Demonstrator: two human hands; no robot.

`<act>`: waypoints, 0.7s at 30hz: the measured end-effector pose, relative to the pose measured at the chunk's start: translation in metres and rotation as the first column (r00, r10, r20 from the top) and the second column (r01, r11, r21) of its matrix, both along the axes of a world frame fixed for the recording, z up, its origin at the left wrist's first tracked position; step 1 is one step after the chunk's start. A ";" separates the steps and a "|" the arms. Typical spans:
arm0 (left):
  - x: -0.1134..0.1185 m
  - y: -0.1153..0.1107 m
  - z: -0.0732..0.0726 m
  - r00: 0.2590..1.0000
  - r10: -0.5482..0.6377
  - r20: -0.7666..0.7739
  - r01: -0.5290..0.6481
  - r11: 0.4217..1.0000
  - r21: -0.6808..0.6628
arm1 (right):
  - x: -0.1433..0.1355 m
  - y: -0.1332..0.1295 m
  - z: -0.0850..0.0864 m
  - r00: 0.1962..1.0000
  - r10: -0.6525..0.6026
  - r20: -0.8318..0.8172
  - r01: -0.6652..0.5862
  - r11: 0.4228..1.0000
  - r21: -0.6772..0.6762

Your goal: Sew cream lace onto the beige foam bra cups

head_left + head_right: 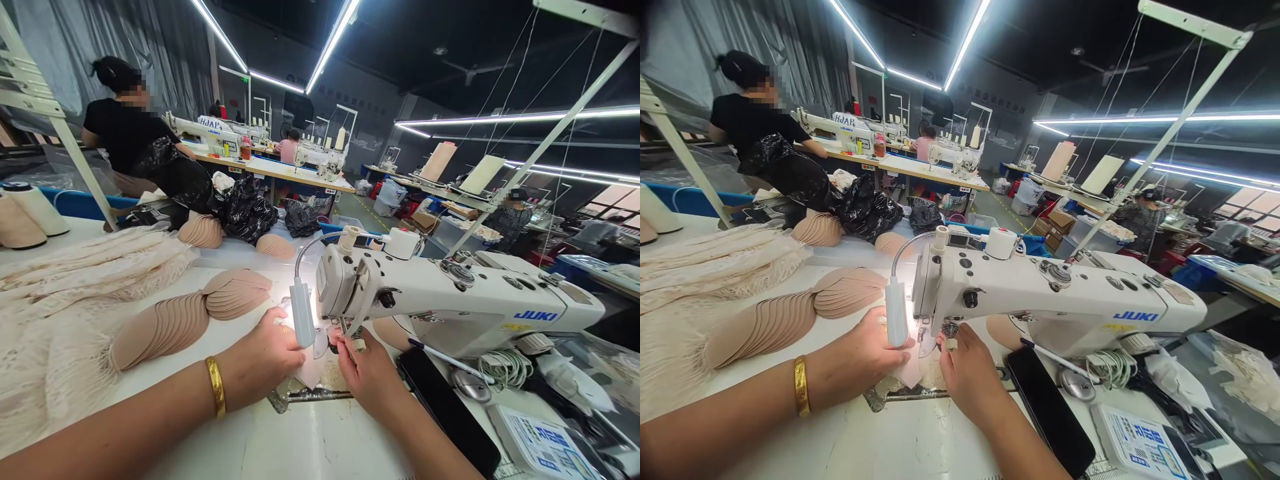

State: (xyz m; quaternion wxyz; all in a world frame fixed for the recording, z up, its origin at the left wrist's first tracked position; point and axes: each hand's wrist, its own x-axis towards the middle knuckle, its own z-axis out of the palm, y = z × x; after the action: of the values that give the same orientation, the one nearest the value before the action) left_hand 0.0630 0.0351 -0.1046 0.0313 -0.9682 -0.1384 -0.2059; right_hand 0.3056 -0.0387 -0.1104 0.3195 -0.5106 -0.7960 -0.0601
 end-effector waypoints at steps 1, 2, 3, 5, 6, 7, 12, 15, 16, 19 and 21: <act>0.000 -0.001 0.000 1.000 -0.002 0.001 0.002 1.000 0.000 | 0.000 0.000 0.000 1.000 0.000 -0.008 0.000 1.000 -0.011; -0.001 -0.001 0.001 1.000 -0.009 0.002 0.009 1.000 -0.001 | 0.000 0.000 0.001 1.000 -0.002 -0.015 0.001 1.000 -0.020; -0.001 -0.002 0.002 1.000 -0.016 0.005 0.016 1.000 -0.002 | 0.000 -0.001 0.002 1.000 -0.002 -0.022 0.001 1.000 -0.025; -0.001 -0.004 0.005 0.999 -0.031 0.017 0.031 1.000 0.000 | 0.000 -0.001 0.004 1.000 0.005 -0.028 -0.005 1.000 -0.025; -0.001 -0.005 0.006 0.999 -0.033 0.022 0.033 0.999 -0.001 | -0.001 -0.001 0.005 1.000 0.009 -0.029 -0.009 1.000 -0.019; -0.001 -0.005 0.007 0.999 -0.032 0.025 0.032 0.999 -0.003 | -0.001 -0.001 0.005 1.000 0.012 -0.027 -0.012 1.000 -0.012; -0.001 -0.005 0.003 1.000 -0.012 0.012 0.012 1.000 -0.022 | -0.001 0.000 0.002 1.000 0.015 0.002 -0.015 1.000 0.024; -0.002 -0.004 -0.002 1.000 -0.003 0.014 0.003 1.000 -0.026 | 0.000 -0.001 0.004 1.000 0.025 0.014 -0.025 0.999 0.034; -0.002 -0.003 -0.003 1.000 0.002 0.011 -0.001 1.000 -0.026 | 0.000 -0.001 0.005 0.999 0.033 0.019 -0.033 0.999 0.033; -0.001 0.000 -0.002 1.000 0.018 -0.001 -0.018 1.000 -0.012 | 0.001 -0.005 0.011 0.997 0.065 0.045 -0.065 0.998 0.013; 0.000 -0.001 0.000 0.999 0.044 0.007 -0.044 0.999 0.018 | 0.001 -0.008 0.014 0.992 0.102 0.072 -0.100 0.994 -0.033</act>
State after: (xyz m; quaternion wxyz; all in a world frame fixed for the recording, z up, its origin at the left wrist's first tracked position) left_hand 0.0627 0.0337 -0.1045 0.0440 -0.9639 -0.1579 -0.2097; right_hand 0.3068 -0.0466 -0.0966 0.2852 -0.4718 -0.8328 -0.0510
